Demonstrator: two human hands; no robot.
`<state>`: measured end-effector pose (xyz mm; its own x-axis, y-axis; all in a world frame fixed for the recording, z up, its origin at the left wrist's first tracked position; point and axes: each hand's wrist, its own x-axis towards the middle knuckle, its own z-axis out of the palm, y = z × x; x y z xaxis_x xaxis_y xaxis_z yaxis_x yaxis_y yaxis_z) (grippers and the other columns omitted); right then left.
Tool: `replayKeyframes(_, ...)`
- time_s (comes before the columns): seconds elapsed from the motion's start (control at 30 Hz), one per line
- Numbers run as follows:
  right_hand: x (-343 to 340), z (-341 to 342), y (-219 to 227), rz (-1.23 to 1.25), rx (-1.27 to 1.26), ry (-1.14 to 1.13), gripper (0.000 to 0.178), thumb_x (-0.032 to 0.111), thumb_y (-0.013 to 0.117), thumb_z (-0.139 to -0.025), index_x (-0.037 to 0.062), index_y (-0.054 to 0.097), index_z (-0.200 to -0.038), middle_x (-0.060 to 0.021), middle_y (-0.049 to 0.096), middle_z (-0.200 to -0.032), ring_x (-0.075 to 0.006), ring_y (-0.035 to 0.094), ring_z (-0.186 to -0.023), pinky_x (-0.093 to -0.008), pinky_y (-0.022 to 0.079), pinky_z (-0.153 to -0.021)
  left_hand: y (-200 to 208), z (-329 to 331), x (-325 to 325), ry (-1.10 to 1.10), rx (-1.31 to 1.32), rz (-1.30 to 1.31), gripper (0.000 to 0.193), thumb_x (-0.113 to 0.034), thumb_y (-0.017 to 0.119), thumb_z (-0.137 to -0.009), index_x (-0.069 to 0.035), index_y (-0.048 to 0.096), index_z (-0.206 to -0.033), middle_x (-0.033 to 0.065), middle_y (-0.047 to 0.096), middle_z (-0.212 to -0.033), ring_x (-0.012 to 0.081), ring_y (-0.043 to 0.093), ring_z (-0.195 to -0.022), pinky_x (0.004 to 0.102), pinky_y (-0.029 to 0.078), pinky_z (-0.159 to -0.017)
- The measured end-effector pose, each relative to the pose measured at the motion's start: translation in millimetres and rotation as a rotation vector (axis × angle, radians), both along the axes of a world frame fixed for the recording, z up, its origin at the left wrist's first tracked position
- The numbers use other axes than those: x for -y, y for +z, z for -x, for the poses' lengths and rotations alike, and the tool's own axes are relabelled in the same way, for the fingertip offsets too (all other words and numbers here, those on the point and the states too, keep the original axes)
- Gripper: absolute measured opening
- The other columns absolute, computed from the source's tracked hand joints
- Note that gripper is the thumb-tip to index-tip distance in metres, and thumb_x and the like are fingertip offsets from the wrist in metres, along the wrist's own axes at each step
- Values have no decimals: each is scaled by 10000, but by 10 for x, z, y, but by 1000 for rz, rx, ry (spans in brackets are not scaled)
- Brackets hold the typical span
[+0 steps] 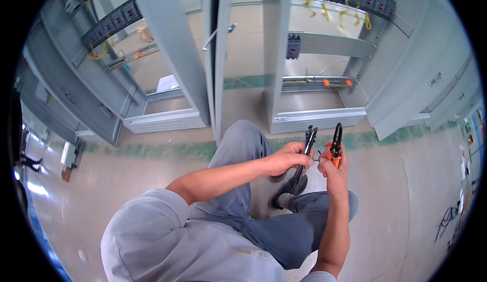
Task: The person sits on the floor and works inside an open electrical panel, stripping wire ends with pliers and connecting them to terminal blocks and circuit breakers. The person uses a screwdriver to tighten connections and organizes wires with zip ties.
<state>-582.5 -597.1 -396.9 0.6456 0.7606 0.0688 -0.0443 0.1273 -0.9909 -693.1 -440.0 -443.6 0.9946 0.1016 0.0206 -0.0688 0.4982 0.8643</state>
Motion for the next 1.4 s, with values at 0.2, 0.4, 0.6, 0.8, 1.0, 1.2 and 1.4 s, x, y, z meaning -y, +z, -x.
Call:
replayKeyframes(0.2,-172,368,157,-49,3,-11,411,9,585,-814,39,534,-1221,-14,558,-792,-67,483,-607,-214,351,-522,224,419,-179,33,14,-151,143,-189,705,-936,-102,595,-961,-35,599,-809,60,586,-756,248,485,-651)
replayKeyframes(0.4,-436,792,217,29,73,209,442,101,603,-898,-5,513,-1318,-109,657,-991,-138,608,-761,-269,460,-669,162,1090,-772,20,66,-335,185,-244,692,-985,-93,586,-986,-2,675,-886,74,619,-815,255,504,-694)
replayKeyframes(0.6,-867,1397,206,220,296,264,564,352,666,-962,-31,533,-1354,-122,657,-1149,-161,640,-901,-292,506,-795,-561,2149,-1497,167,-100,-266,170,-230,633,-1023,-73,575,-1050,26,684,-919,110,653,-889,289,524,-782)
replayKeyframes(0.8,-1311,1951,121,331,315,360,546,275,677,-966,-32,540,-1395,-65,639,-1106,-149,596,-1006,-312,474,-920,-742,2802,-1924,320,-105,-136,137,-180,582,-1035,-53,607,-1078,25,639,-802,125,624,-761,310,520,-732)
replayKeyframes(1.0,-1610,2545,27,343,339,318,543,197,752,-912,-33,569,-1369,-87,645,-1143,-153,595,-1049,-312,474,-963,-736,3273,-2352,360,-243,-87,163,-232,609,-1024,-72,601,-1053,-31,520,-716,69,508,-646,258,476,-587)
replayKeyframes(1.2,-1864,2980,81,371,441,259,545,202,753,-910,-37,576,-1367,-86,662,-1137,-169,611,-1066,-313,475,-969,-661,3703,-2752,310,-262,58,415,-482,485,-1071,-78,561,-1124,-19,424,-709,82,390,-629,251,342,-543)
replayKeyframes(1.4,-1683,2904,-63,101,325,-114,519,248,666,-975,-20,554,-1405,-95,676,-1150,-181,630,-1081,-330,485,-963,-403,4013,-3102,306,-250,8,386,-446,453,-1088,-72,541,-1116,6,487,-701,95,435,-635,253,373,-542)
